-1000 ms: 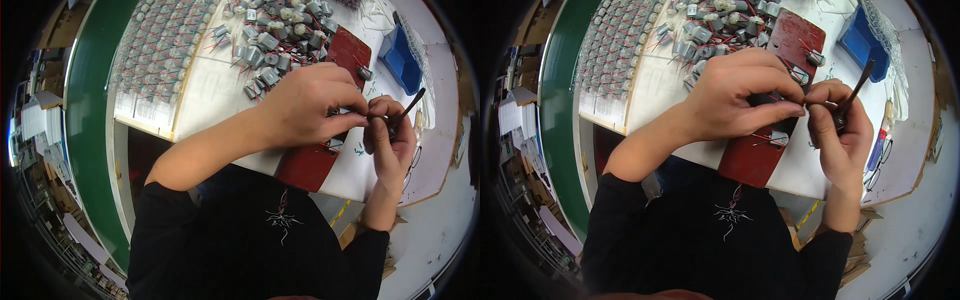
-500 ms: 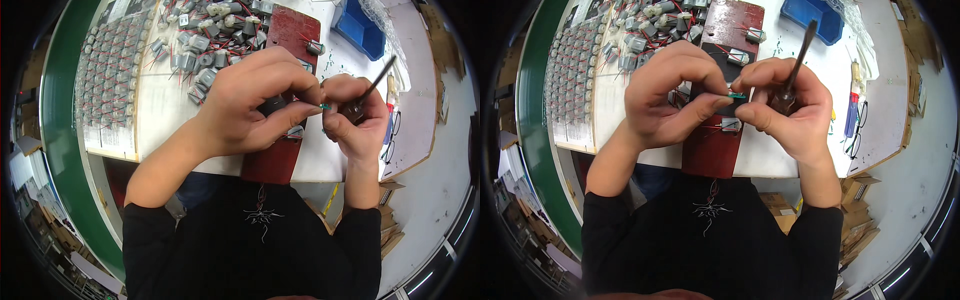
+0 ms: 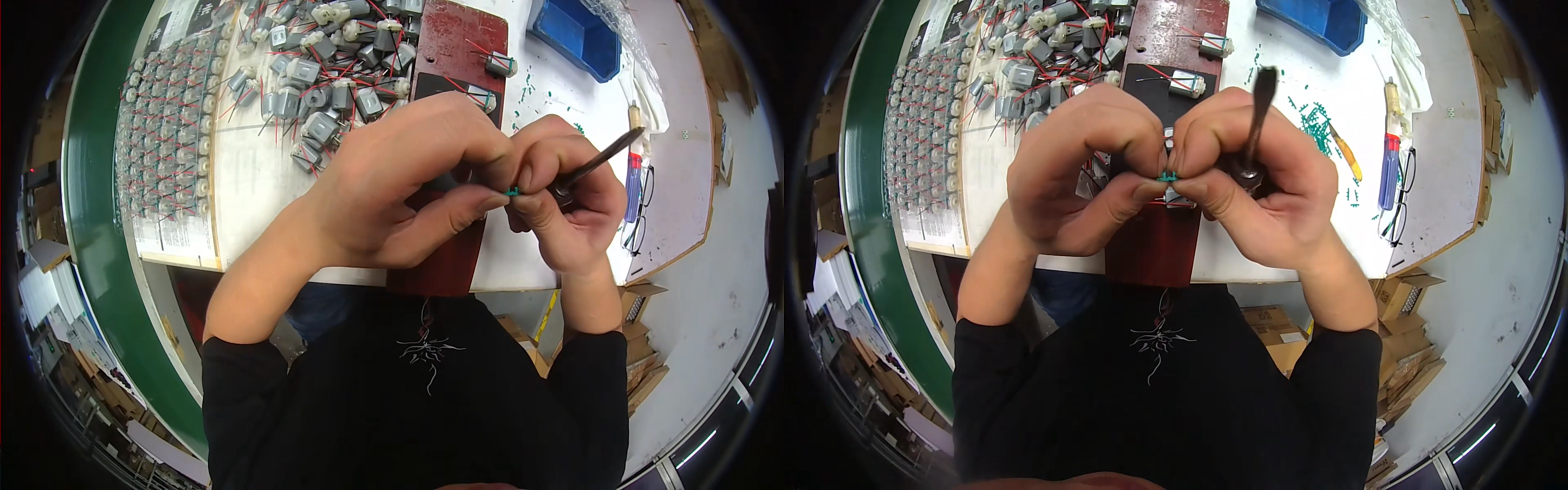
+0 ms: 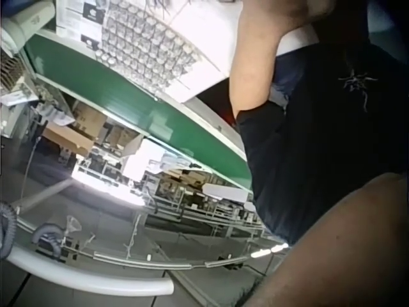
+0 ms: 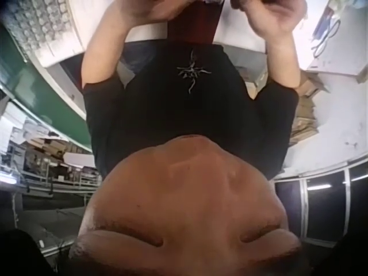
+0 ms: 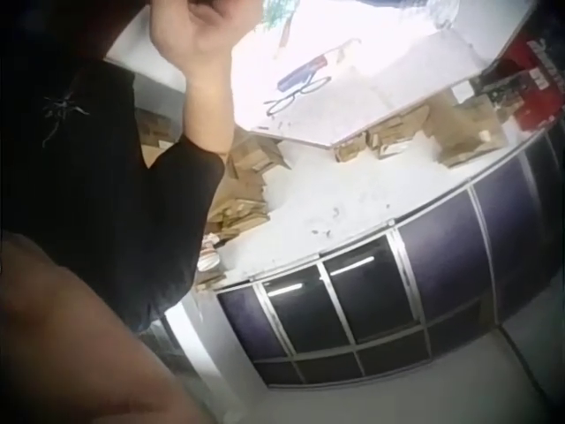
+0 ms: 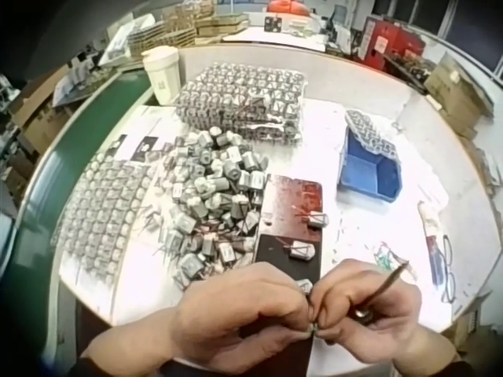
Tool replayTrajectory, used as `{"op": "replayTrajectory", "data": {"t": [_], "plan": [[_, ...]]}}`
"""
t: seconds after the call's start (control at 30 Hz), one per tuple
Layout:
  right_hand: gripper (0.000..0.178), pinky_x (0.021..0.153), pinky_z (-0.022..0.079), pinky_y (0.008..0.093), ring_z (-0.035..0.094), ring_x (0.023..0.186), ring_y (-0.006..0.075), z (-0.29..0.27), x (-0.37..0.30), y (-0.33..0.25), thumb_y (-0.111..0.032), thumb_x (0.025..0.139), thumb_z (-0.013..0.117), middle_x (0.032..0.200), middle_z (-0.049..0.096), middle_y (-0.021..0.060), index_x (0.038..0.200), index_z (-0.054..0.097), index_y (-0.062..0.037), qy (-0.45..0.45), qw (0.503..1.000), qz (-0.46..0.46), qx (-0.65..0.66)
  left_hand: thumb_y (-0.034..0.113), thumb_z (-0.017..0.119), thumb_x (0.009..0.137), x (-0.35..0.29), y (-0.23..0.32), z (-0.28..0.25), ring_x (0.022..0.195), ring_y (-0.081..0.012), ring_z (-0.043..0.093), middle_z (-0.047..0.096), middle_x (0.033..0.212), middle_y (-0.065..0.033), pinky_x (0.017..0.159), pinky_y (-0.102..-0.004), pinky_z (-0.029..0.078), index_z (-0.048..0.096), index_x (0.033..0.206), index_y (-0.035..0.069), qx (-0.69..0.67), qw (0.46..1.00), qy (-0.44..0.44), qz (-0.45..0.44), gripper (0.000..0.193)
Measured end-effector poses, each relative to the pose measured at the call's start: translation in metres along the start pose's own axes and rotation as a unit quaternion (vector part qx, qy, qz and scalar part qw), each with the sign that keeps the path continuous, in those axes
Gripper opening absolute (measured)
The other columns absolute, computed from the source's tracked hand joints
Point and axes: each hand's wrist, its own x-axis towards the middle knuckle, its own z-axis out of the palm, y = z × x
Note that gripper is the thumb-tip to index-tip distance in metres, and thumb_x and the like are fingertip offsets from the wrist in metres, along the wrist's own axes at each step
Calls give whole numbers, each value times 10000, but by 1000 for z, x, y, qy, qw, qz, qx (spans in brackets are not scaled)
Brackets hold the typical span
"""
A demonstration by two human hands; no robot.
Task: Assembling small electronic components and wiring onto a red fixture on an assembly line.
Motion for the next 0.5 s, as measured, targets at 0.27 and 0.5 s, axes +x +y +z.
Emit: {"op": "replayTrajectory", "data": {"t": [0.27,0.5], "plan": [[149,709,501,271,627,805,162,3,6,2,-64,982,739,1047,645,147,1049,650,34,-3,997,13,75,57,808,883,0,-5,-1,831,-213,619,667,958,-70,745,-310,471,659,1094,10,-24,1000,-1,6,262],[163,500,401,192,497,625,57,-25,18,-3,-104,1001,720,1046,604,101,1069,615,1,29,992,123,21,99,860,849,-6,-6,0,933,-211,690,689,1065,-78,806,-334,539,651,1186,33,158,977,-32,-139,402]]}}
